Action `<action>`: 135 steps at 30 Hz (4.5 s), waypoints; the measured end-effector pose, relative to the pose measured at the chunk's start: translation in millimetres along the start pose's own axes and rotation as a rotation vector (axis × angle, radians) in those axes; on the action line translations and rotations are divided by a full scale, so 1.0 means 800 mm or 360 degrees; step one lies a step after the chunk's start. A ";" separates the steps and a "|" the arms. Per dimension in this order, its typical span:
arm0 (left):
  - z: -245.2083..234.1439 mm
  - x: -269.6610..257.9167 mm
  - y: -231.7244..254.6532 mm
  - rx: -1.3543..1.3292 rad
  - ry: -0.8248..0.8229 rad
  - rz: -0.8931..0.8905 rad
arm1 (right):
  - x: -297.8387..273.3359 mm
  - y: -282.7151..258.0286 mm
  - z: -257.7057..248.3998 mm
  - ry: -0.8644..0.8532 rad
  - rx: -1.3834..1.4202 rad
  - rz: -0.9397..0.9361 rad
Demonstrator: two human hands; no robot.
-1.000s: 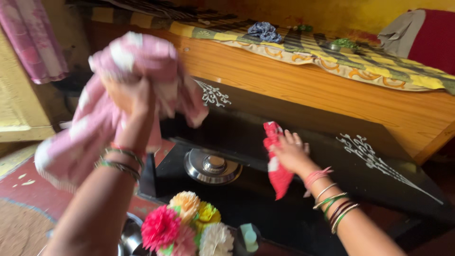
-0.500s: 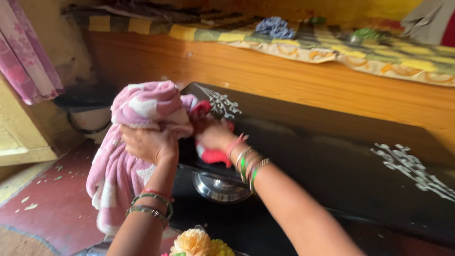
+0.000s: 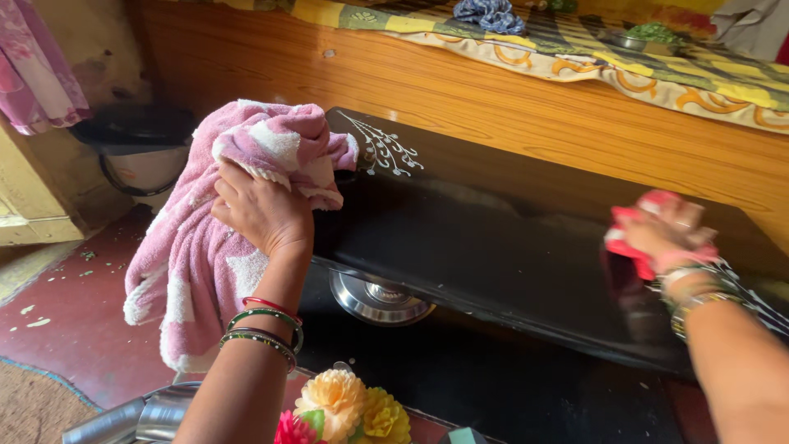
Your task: The person wipes a small table with a red cloth, removes a vase and a water bottle, cleans the table surface, and then places the items back. The person also spreads a pink star-patterned towel over the table.
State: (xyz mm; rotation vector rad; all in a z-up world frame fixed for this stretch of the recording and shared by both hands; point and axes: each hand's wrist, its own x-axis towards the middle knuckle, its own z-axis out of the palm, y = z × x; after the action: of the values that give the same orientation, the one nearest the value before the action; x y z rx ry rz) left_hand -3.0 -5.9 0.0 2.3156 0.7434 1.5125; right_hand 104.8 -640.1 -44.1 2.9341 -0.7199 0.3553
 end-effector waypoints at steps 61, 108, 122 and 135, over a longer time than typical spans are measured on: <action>-0.009 -0.021 -0.009 -0.0246 0.0071 0.0199 | -0.052 -0.707 -0.057 0.0204 0.0594 -0.1909; 0.023 -0.031 -0.045 -0.0026 0.0051 0.0388 | 0.135 -0.101 0.020 -0.0129 0.0256 -0.0294; 0.034 -0.034 -0.053 0.0060 -0.0054 0.0288 | 0.213 0.166 0.105 -0.0152 0.0247 0.0671; 0.009 -0.034 -0.027 -0.0134 0.0021 0.0256 | -0.066 0.208 -0.015 -0.0235 0.0055 0.0781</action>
State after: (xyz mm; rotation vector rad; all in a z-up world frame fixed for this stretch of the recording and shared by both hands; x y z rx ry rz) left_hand -11.0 -3.2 -34.5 2.3528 0.4961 1.5947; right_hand -20.7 -762.2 -38.4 2.8010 -1.4713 0.1859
